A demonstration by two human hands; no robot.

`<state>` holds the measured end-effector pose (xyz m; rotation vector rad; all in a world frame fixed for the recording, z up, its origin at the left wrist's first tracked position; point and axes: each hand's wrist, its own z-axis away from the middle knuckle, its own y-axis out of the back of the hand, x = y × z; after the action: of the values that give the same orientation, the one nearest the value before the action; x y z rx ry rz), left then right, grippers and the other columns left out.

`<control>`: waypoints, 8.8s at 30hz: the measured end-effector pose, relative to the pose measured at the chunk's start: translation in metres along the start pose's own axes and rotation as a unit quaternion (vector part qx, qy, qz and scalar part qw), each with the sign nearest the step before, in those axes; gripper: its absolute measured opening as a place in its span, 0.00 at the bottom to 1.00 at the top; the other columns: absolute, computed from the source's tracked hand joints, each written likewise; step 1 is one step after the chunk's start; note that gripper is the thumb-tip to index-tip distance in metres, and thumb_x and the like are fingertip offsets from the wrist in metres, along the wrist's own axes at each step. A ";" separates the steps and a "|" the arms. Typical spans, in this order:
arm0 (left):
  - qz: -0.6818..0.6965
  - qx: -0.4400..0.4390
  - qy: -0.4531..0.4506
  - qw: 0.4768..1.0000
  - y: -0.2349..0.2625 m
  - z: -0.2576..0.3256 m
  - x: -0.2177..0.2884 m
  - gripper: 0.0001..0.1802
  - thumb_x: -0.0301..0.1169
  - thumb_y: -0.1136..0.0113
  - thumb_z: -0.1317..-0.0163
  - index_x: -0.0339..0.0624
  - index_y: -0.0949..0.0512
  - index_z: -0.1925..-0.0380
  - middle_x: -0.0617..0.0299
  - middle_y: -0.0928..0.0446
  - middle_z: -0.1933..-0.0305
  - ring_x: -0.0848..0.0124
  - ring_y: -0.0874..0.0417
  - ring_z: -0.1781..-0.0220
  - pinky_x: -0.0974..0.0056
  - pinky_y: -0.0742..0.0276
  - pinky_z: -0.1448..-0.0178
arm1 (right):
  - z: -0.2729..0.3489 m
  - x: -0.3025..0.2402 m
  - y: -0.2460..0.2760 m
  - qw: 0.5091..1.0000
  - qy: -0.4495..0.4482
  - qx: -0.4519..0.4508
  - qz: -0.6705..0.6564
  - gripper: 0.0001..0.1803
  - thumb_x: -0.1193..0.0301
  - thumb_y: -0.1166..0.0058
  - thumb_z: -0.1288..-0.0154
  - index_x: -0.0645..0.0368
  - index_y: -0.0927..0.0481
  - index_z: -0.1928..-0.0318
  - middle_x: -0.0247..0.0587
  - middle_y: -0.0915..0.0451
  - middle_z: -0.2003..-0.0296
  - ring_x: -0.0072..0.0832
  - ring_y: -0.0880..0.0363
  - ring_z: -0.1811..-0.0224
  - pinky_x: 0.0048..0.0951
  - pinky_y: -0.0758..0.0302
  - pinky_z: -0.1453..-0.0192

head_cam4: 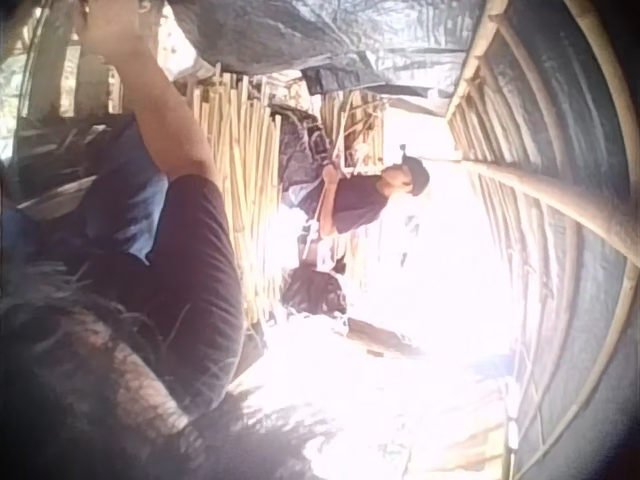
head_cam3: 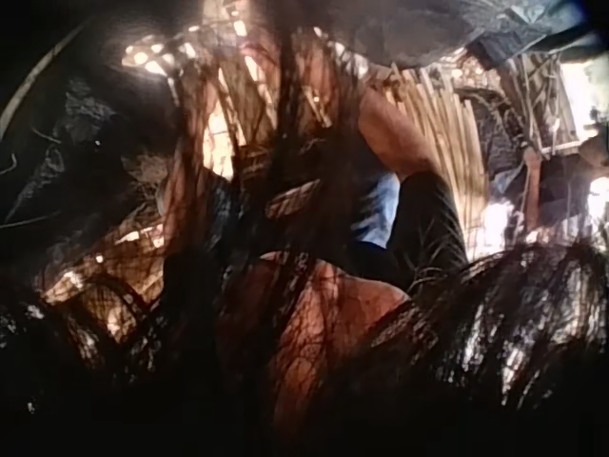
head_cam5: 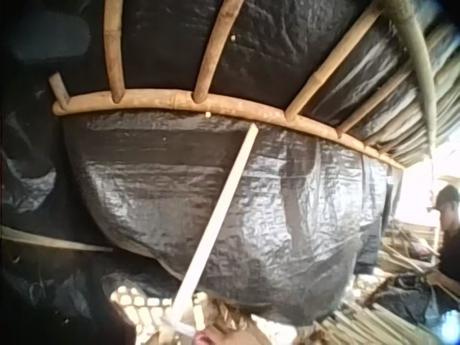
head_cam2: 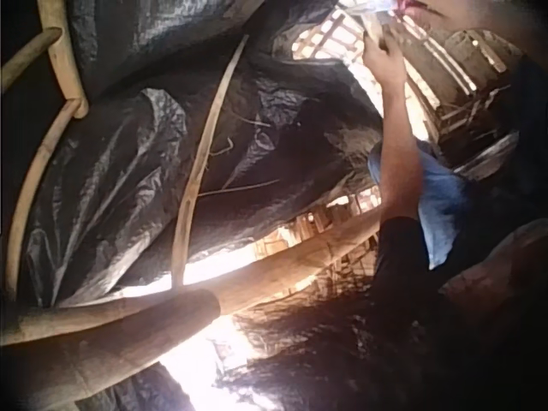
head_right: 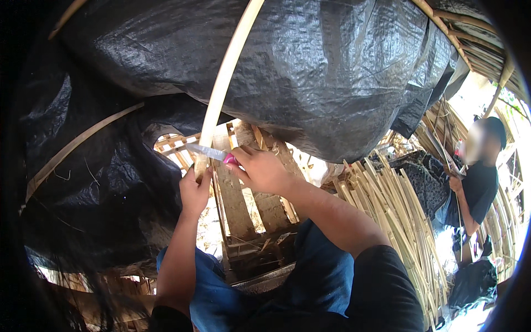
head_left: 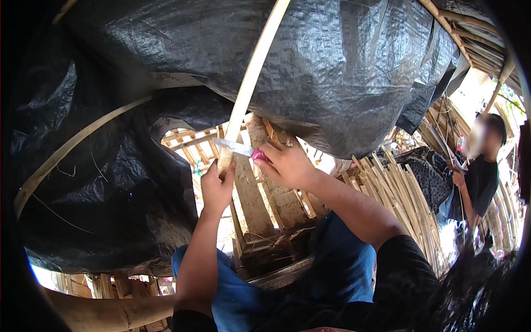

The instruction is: Scraping and smoothing long strips of bamboo with a handheld knife.

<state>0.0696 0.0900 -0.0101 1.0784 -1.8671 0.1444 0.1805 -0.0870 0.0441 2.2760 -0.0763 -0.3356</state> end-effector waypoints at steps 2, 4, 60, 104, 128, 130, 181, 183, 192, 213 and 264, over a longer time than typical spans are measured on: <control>-0.016 -0.006 -0.011 1.000 0.001 -0.004 -0.002 0.13 0.33 0.38 0.36 0.32 0.23 0.61 0.55 0.20 0.79 0.71 0.21 0.81 0.67 0.29 0.75 | -0.002 0.005 0.003 1.000 -0.003 0.010 -0.004 0.15 0.60 0.48 0.32 0.59 0.27 0.56 0.47 0.23 0.69 0.44 0.20 0.74 0.41 0.24 0.73; -0.048 -0.015 -0.013 0.999 0.001 -0.005 0.002 0.13 0.33 0.38 0.36 0.32 0.23 0.62 0.53 0.20 0.78 0.67 0.20 0.81 0.65 0.28 0.74 | -0.001 0.008 0.007 1.000 -0.008 0.029 -0.008 0.16 0.59 0.49 0.31 0.59 0.27 0.55 0.46 0.23 0.68 0.44 0.20 0.73 0.41 0.24 0.72; -0.166 -0.050 -0.010 0.985 -0.008 0.005 0.005 0.16 0.44 0.41 0.36 0.41 0.26 0.69 0.53 0.22 0.83 0.52 0.19 0.80 0.53 0.26 0.76 | -0.023 0.031 0.034 0.955 -0.223 0.009 0.196 0.20 0.56 0.64 0.25 0.59 0.30 0.64 0.49 0.23 0.84 0.50 0.21 0.82 0.50 0.24 0.77; -0.112 -0.042 0.030 0.992 -0.015 0.006 -0.009 0.18 0.40 0.50 0.29 0.34 0.23 0.63 0.45 0.24 0.76 0.50 0.22 0.73 0.54 0.29 0.67 | -0.002 0.051 0.001 0.958 -0.107 0.074 0.255 0.21 0.55 0.56 0.29 0.64 0.28 0.67 0.43 0.21 0.83 0.42 0.20 0.84 0.41 0.22 0.79; -0.134 -0.023 -0.006 0.991 0.002 0.004 -0.017 0.19 0.38 0.51 0.27 0.28 0.23 0.64 0.46 0.29 0.80 0.59 0.31 0.80 0.55 0.36 0.73 | -0.020 0.043 0.013 0.974 -0.140 0.116 0.138 0.24 0.52 0.59 0.28 0.60 0.22 0.66 0.43 0.22 0.86 0.42 0.19 0.83 0.41 0.24 0.81; -0.140 -0.027 -0.001 0.990 0.003 0.006 -0.019 0.20 0.38 0.51 0.27 0.28 0.23 0.64 0.46 0.29 0.80 0.59 0.31 0.80 0.55 0.35 0.72 | -0.003 0.019 -0.003 0.986 -0.101 0.015 0.131 0.24 0.51 0.60 0.27 0.59 0.23 0.66 0.43 0.23 0.86 0.42 0.20 0.83 0.43 0.23 0.77; -0.026 -0.089 0.050 0.994 -0.013 0.014 -0.015 0.25 0.43 0.52 0.27 0.29 0.27 0.73 0.64 0.35 0.83 0.78 0.35 0.79 0.64 0.38 0.76 | -0.024 0.058 0.042 0.967 -0.231 0.059 0.095 0.26 0.50 0.61 0.27 0.62 0.23 0.63 0.49 0.21 0.82 0.47 0.18 0.78 0.44 0.20 0.71; -0.042 -0.094 0.026 0.994 -0.006 0.015 -0.024 0.25 0.42 0.52 0.26 0.29 0.28 0.73 0.65 0.36 0.83 0.79 0.37 0.79 0.65 0.41 0.77 | -0.021 0.070 0.040 0.960 -0.230 0.116 0.108 0.26 0.51 0.62 0.27 0.61 0.23 0.66 0.47 0.21 0.82 0.48 0.19 0.80 0.45 0.21 0.72; -0.060 -0.081 0.019 0.995 0.005 0.021 -0.026 0.25 0.41 0.53 0.26 0.30 0.30 0.77 0.64 0.37 0.83 0.76 0.39 0.78 0.63 0.42 0.75 | -0.009 0.057 0.041 0.974 -0.179 0.044 0.132 0.25 0.50 0.61 0.27 0.59 0.21 0.63 0.51 0.19 0.78 0.45 0.16 0.71 0.45 0.20 0.69; -0.072 -0.117 -0.008 0.990 0.010 0.031 -0.026 0.25 0.43 0.52 0.27 0.30 0.29 0.76 0.60 0.38 0.85 0.74 0.39 0.80 0.61 0.42 0.76 | -0.045 0.039 0.127 0.948 -0.286 -0.073 0.116 0.34 0.48 0.73 0.25 0.61 0.17 0.62 0.57 0.17 0.67 0.52 0.17 0.60 0.49 0.22 0.50; -0.119 -0.115 0.024 0.986 0.048 0.049 -0.008 0.22 0.43 0.50 0.29 0.32 0.23 0.69 0.47 0.29 0.84 0.52 0.26 0.82 0.54 0.32 0.74 | -0.085 0.065 0.193 0.920 -0.277 0.021 0.276 0.34 0.43 0.74 0.26 0.57 0.19 0.57 0.52 0.16 0.65 0.48 0.16 0.60 0.49 0.21 0.54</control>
<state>0.0037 0.0994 -0.0272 1.1145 -1.6506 -0.1785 0.2760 -0.1639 0.2274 2.0236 -1.0023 -0.6619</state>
